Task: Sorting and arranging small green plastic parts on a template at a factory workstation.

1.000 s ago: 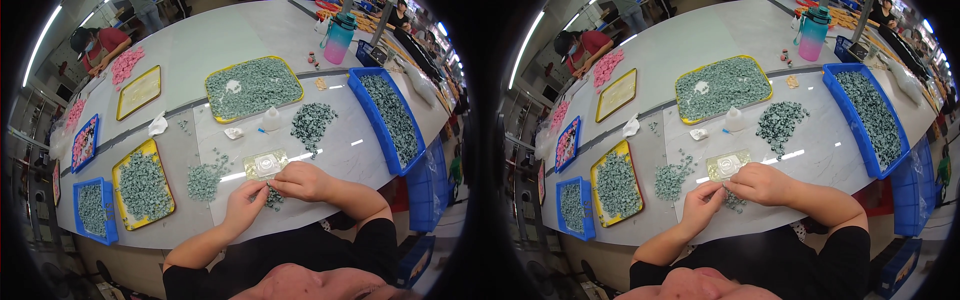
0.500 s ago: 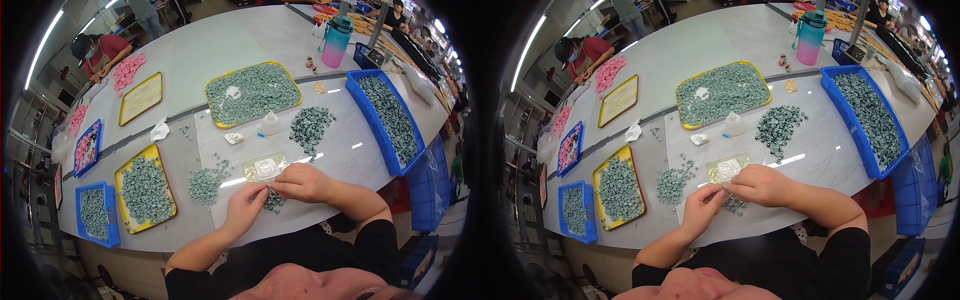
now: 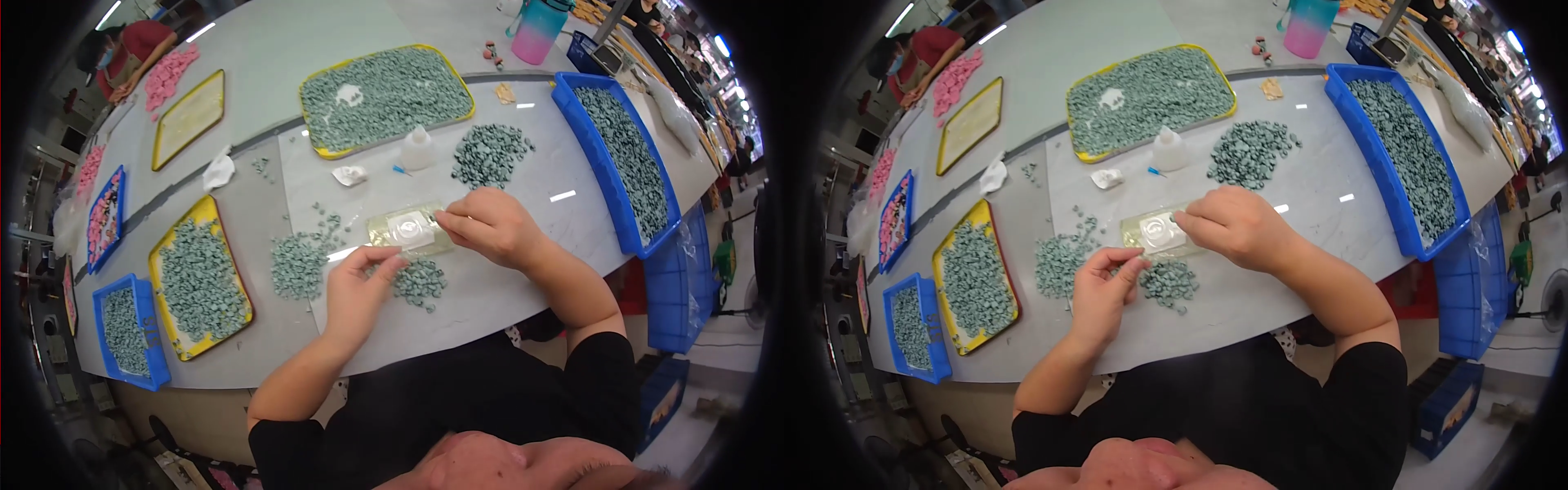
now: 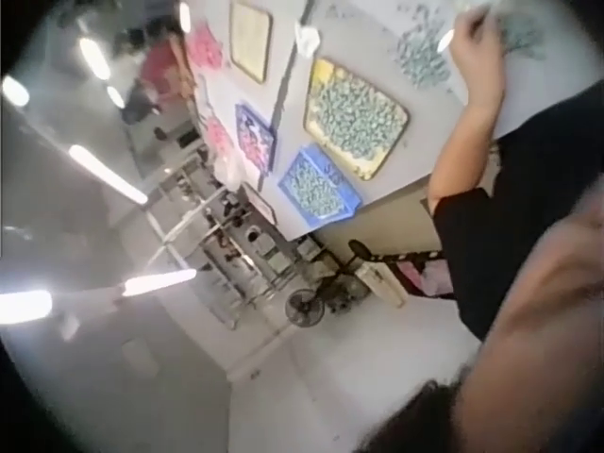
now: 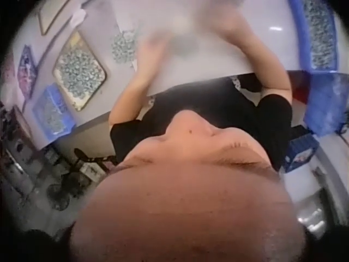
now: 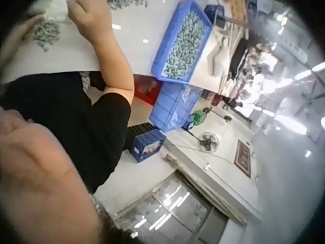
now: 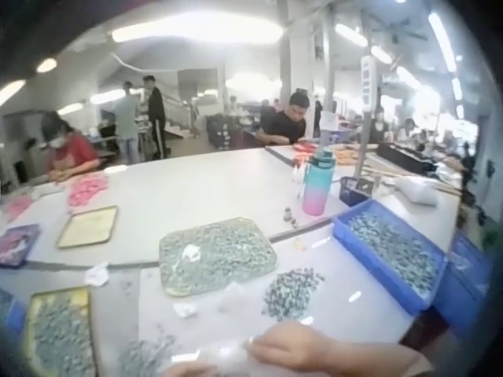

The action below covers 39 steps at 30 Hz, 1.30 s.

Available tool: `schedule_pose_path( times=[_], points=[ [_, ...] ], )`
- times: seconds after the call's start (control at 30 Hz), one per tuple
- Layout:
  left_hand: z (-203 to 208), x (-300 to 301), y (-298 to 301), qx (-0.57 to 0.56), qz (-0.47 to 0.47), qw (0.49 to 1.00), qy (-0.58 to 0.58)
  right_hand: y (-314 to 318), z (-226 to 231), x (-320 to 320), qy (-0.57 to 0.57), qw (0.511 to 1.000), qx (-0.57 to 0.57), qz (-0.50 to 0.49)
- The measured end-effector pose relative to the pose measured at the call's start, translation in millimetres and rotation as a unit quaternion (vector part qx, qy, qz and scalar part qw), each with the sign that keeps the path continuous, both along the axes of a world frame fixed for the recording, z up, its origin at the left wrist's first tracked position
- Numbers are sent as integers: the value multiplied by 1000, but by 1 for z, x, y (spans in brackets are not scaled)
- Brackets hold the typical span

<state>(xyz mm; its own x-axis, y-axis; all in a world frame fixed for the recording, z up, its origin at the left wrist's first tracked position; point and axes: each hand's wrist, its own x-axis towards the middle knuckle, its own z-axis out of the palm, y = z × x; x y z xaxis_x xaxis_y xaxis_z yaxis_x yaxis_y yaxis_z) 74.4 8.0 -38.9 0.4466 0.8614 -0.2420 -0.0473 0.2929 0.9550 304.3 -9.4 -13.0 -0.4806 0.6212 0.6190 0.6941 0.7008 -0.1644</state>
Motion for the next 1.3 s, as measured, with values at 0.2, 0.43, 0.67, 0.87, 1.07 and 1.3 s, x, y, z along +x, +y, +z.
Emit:
schedule_pose_path(
  times=[0.2,0.43,0.67,0.87,1.07,1.3],
  points=[
    [-11,1,4,-67,1,998,-20,1,-17,-7,-57,998,1,-19],
    [-15,-7,8,-94,3,995,-37,7,-26,-24,-120,993,13,-14],
    [-26,-17,13,-133,-8,986,-100,15,-34,-33,-126,992,20,-3],
    [-26,-19,16,-148,4,982,-120,18,-36,-39,-136,991,18,7],
    [-21,-20,15,-164,-3,982,-89,19,-40,-43,-33,999,-34,14],
    [-17,-22,12,-161,-6,984,-80,7,-24,-61,290,883,-360,-84]
  ],
)
